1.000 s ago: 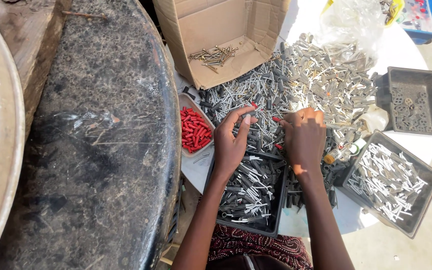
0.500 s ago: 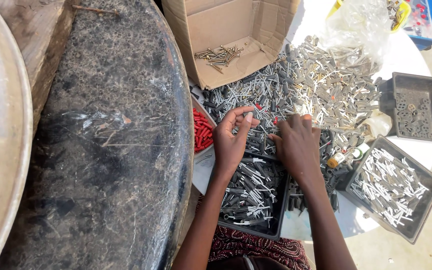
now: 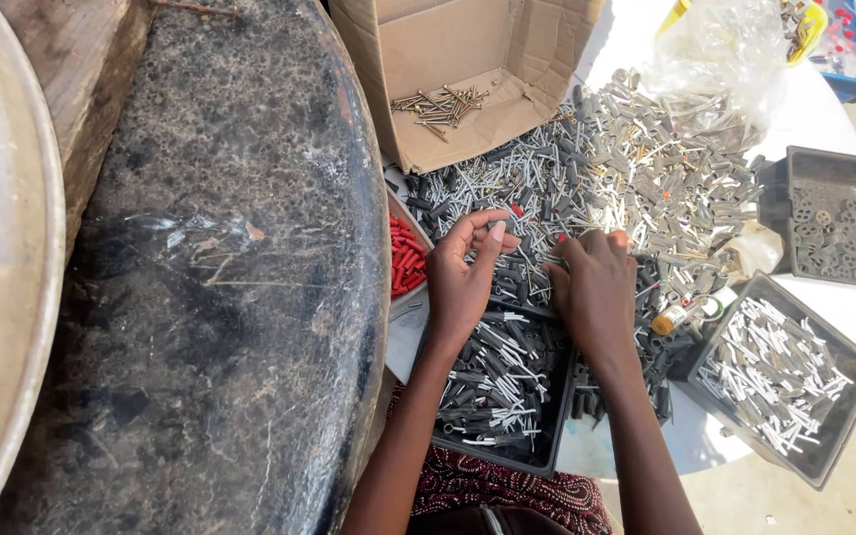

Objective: Assembling small metal pins into plastic clips by hand at a workbench

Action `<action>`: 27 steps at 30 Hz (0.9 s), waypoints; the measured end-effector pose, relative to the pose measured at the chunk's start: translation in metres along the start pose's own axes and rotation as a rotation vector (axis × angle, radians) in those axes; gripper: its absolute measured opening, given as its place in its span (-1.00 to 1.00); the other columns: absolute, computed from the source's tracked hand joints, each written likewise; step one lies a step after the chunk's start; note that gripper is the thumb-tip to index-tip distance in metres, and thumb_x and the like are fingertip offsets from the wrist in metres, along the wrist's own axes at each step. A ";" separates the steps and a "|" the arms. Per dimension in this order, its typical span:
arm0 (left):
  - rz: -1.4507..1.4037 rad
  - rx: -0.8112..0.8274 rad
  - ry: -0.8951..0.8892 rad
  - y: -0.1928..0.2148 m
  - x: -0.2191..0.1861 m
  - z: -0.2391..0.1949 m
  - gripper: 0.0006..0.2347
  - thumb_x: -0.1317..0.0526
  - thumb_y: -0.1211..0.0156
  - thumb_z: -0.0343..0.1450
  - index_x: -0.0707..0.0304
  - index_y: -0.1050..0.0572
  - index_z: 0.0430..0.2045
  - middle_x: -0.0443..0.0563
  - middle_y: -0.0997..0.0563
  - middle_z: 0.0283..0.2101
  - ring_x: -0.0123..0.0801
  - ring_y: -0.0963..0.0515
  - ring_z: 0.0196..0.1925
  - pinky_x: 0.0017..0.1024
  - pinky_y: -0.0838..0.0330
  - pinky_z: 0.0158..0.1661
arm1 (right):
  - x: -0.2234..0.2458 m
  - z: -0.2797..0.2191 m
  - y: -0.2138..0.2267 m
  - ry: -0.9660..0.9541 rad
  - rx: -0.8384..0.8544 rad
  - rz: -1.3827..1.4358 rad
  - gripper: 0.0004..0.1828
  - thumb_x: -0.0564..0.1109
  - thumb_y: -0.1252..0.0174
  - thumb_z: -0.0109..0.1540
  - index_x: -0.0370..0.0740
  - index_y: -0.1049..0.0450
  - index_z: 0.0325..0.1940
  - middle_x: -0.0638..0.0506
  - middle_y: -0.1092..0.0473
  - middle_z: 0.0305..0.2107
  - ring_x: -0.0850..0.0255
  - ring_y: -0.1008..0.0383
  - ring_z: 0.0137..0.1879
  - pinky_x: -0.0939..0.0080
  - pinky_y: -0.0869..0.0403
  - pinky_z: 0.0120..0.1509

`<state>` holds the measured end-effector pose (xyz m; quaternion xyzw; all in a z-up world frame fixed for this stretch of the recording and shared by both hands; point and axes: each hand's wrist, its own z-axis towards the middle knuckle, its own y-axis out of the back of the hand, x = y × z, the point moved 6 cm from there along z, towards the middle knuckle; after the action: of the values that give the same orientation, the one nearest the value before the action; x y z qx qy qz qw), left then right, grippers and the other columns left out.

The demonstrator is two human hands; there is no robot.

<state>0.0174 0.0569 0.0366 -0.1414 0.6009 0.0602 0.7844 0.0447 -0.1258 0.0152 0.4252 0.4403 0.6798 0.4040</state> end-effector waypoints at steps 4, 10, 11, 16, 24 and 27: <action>0.028 0.002 -0.003 -0.002 -0.002 0.000 -0.84 0.28 -0.08 0.55 0.29 -0.58 -0.10 0.15 -0.72 -0.34 -0.29 -0.74 -0.19 -0.28 -0.50 0.02 | -0.003 0.004 -0.002 0.038 -0.008 0.055 -0.82 0.00 -0.30 0.25 -0.07 -0.54 -0.13 -0.01 -0.34 -0.27 -0.13 -0.42 0.01 -0.09 -0.40 -0.03; 0.074 0.013 -0.033 0.000 -0.009 -0.001 -0.83 0.21 -0.10 0.58 0.30 -0.60 -0.13 0.16 -0.72 -0.33 -0.15 -0.73 -0.15 -0.19 -0.48 0.03 | 0.003 0.004 0.016 0.043 -0.054 0.206 -0.85 0.00 -0.30 0.27 -0.07 -0.59 -0.15 -0.04 -0.41 -0.31 -0.16 -0.47 -0.13 -0.10 -0.37 -0.05; 0.077 0.021 -0.037 -0.001 -0.010 -0.001 -0.82 0.21 -0.09 0.58 0.30 -0.60 -0.12 0.17 -0.72 -0.34 -0.13 -0.73 -0.15 -0.17 -0.48 0.02 | 0.002 0.004 0.022 -0.004 -0.064 0.322 -0.87 -0.02 -0.28 0.31 -0.04 -0.61 -0.10 -0.09 -0.42 -0.35 -0.15 -0.48 -0.14 -0.09 -0.37 -0.02; 0.098 0.025 -0.035 -0.003 -0.012 0.000 -0.83 0.22 -0.07 0.58 0.27 -0.61 -0.14 0.14 -0.73 -0.34 -0.20 -0.74 -0.15 -0.18 -0.48 0.04 | -0.001 0.006 0.047 -0.087 -0.127 0.559 -0.83 -0.05 -0.24 0.38 -0.19 -0.58 -0.06 -0.23 -0.53 -0.23 -0.30 -0.53 -0.11 -0.19 -0.40 0.01; 0.054 0.068 -0.024 -0.006 -0.017 0.000 -0.79 0.27 0.05 0.60 0.23 -0.61 -0.10 0.18 -0.72 -0.33 -0.14 -0.72 -0.12 -0.13 -0.46 0.09 | 0.000 0.002 0.050 -0.116 -0.147 0.618 -0.90 -0.14 -0.26 0.39 -0.15 -0.65 -0.07 -0.05 -0.57 -0.41 -0.01 -0.58 -0.26 -0.03 -0.48 0.01; 0.074 0.059 -0.034 -0.007 -0.012 0.001 -0.79 0.23 0.02 0.61 0.21 -0.62 -0.14 0.17 -0.72 -0.34 -0.09 -0.72 -0.13 -0.12 -0.47 0.07 | 0.017 0.000 0.063 -0.105 -0.200 0.586 -0.92 -0.13 -0.26 0.41 -0.08 -0.65 -0.06 0.03 -0.56 -0.46 0.10 -0.54 -0.30 0.04 -0.45 0.00</action>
<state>0.0166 0.0515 0.0493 -0.0948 0.5936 0.0737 0.7957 0.0279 -0.1282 0.0787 0.5267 0.2086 0.7843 0.2527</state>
